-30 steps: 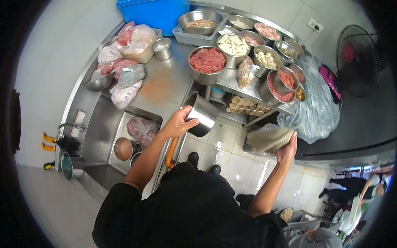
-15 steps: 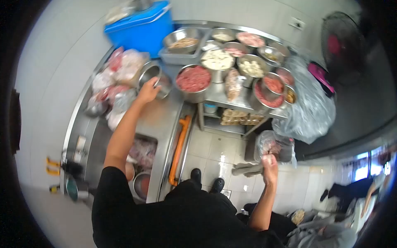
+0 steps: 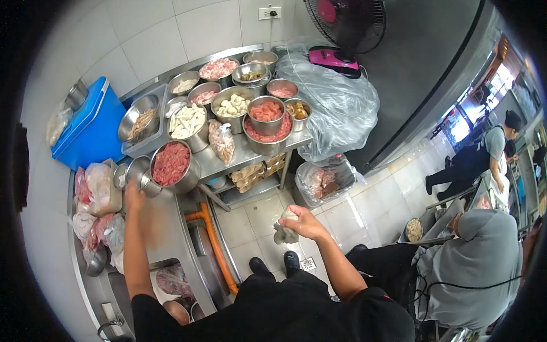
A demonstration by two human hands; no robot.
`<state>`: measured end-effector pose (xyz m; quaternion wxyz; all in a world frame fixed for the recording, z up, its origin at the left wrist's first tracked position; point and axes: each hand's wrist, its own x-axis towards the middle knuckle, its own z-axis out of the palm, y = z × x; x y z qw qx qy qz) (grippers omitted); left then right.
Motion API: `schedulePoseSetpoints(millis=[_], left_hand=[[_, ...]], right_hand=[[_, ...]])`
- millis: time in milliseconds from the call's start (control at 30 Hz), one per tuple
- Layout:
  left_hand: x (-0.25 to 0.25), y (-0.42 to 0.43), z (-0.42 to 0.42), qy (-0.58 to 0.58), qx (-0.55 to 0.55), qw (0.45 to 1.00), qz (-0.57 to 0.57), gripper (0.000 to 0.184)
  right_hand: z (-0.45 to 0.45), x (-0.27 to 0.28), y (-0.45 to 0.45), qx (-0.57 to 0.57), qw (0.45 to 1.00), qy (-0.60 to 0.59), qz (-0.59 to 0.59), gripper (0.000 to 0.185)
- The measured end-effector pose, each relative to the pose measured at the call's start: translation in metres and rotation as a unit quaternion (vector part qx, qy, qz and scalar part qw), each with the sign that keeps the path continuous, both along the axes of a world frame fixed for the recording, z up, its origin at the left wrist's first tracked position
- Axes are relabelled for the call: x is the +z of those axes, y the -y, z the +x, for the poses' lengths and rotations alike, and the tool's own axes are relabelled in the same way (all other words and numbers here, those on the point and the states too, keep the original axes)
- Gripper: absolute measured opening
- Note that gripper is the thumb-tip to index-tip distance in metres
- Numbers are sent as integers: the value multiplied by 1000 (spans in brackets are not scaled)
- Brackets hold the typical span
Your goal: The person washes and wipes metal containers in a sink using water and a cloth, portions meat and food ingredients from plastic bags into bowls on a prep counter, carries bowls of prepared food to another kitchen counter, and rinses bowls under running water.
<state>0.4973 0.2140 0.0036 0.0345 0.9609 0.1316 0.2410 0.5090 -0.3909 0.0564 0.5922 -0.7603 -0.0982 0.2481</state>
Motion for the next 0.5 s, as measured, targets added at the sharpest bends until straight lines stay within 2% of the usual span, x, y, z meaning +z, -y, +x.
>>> schedulePoseSetpoints(millis=[33,100,167,200,267,300,367,400,467,500], left_hand=[[17,18,-7,1,0,1000,4,49],[81,109,-34,141,-19,974,-177,54],[108,198,-55,68,-102,959,-255,51],[84,232,-55,34,-183,881,-435,54],[76,304,-51,-44,-336,888,-312,78],[62,337,-48,-55,-354,872,-335,84],[-16,368,-37,-144,-328,799,-483,69],[-24,370,-31,-142,-329,801,-479,69],[-30,379,-20,-154,-272,724,-615,51],[-33,379,-15,-119,-247,709,-649,47]], right_hand=[[3,2,-2,20,1000,-16,8,20],[12,1,-10,47,998,-32,22,19],[20,-5,-22,115,990,-65,56,19],[22,-1,-31,121,989,-68,59,19],[23,10,-54,152,980,-16,125,17],[24,14,-65,157,979,-17,129,17],[26,21,-80,76,966,-5,247,16],[32,21,-78,78,965,-1,250,16],[47,16,-68,-86,947,-2,309,14],[55,15,-56,-138,924,-54,353,12]])
